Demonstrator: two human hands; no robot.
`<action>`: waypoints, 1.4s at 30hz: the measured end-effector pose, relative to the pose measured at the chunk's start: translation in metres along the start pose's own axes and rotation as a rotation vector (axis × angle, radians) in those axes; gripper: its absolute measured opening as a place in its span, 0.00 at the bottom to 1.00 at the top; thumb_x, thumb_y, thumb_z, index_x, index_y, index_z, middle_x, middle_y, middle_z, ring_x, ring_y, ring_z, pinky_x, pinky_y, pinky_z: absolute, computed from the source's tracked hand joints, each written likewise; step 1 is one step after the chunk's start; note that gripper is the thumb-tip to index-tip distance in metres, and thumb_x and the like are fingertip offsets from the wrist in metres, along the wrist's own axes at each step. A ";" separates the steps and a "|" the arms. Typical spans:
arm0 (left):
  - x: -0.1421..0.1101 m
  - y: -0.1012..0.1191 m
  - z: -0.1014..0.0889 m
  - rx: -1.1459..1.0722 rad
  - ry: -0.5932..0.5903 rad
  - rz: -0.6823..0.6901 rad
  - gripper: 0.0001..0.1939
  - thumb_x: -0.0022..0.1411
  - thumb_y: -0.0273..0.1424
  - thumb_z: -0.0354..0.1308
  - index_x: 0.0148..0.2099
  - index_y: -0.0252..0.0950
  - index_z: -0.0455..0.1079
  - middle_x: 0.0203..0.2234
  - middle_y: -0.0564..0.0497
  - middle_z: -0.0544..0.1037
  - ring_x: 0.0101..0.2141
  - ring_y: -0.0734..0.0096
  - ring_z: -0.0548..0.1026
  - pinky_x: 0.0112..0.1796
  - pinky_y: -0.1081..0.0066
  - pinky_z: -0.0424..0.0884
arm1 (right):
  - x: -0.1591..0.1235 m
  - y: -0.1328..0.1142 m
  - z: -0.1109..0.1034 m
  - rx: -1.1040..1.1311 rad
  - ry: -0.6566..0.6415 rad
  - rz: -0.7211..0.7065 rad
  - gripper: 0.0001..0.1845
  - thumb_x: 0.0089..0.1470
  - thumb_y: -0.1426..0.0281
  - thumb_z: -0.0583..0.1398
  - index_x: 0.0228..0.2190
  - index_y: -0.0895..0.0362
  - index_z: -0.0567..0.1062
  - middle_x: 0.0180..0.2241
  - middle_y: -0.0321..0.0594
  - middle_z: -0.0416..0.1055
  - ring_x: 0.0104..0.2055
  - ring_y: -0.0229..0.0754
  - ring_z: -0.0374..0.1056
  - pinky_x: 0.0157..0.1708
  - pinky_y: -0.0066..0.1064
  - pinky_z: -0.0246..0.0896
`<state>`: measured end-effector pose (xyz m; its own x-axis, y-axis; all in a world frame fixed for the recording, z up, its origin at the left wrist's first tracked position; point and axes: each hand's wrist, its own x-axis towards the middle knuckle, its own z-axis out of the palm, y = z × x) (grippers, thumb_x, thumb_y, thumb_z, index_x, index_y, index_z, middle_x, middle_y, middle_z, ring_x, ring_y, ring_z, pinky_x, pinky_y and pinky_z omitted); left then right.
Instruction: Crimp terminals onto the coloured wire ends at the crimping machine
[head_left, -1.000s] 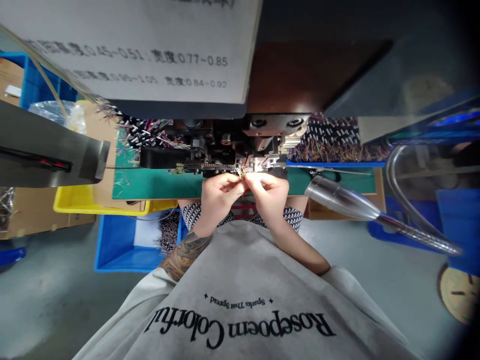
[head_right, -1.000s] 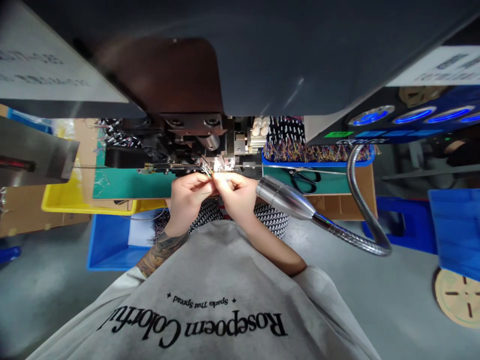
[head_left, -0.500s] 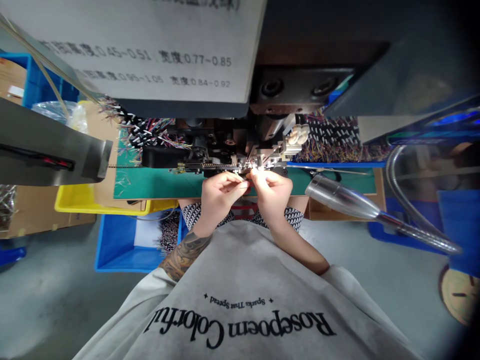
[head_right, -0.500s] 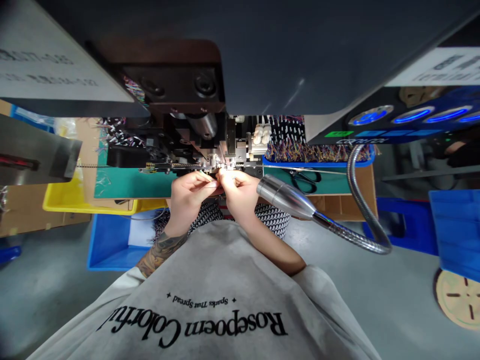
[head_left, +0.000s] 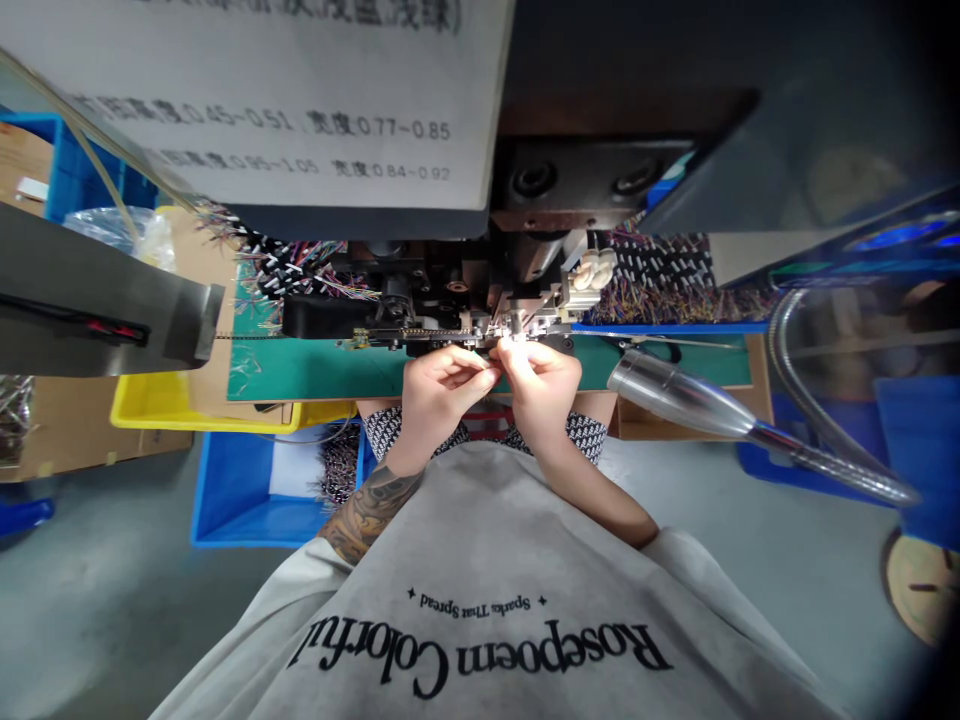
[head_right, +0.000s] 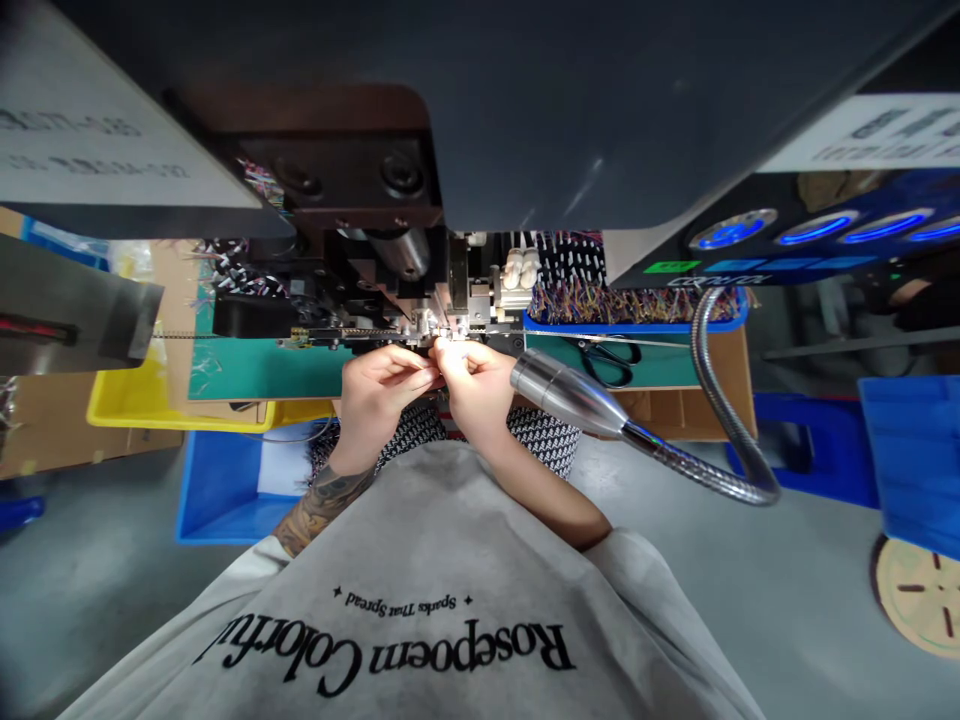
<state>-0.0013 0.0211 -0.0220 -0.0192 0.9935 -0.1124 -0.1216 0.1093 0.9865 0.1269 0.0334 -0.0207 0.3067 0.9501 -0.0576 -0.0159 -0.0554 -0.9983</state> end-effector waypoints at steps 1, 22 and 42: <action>0.000 0.001 0.000 0.006 0.002 -0.001 0.11 0.56 0.37 0.76 0.35 0.36 0.80 0.32 0.49 0.86 0.34 0.66 0.85 0.40 0.66 0.85 | 0.000 0.000 0.000 0.002 -0.001 0.000 0.19 0.56 0.59 0.68 0.19 0.54 0.76 0.19 0.34 0.69 0.23 0.37 0.61 0.23 0.32 0.60; 0.001 -0.001 -0.003 0.030 -0.030 0.013 0.09 0.55 0.35 0.76 0.34 0.38 0.81 0.30 0.50 0.86 0.32 0.67 0.85 0.38 0.67 0.85 | -0.002 0.004 -0.012 0.091 -0.095 0.014 0.09 0.55 0.63 0.67 0.29 0.55 0.85 0.20 0.33 0.72 0.23 0.36 0.65 0.28 0.33 0.68; 0.001 -0.002 -0.001 -0.018 -0.012 -0.050 0.12 0.51 0.35 0.78 0.33 0.37 0.80 0.30 0.51 0.86 0.31 0.67 0.85 0.37 0.66 0.86 | -0.001 0.002 -0.012 -0.034 -0.103 -0.041 0.14 0.55 0.61 0.67 0.22 0.54 0.80 0.19 0.33 0.71 0.23 0.35 0.62 0.24 0.30 0.61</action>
<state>-0.0024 0.0223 -0.0247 -0.0010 0.9871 -0.1604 -0.1402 0.1586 0.9773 0.1377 0.0286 -0.0228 0.2075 0.9781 -0.0180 0.0272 -0.0241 -0.9993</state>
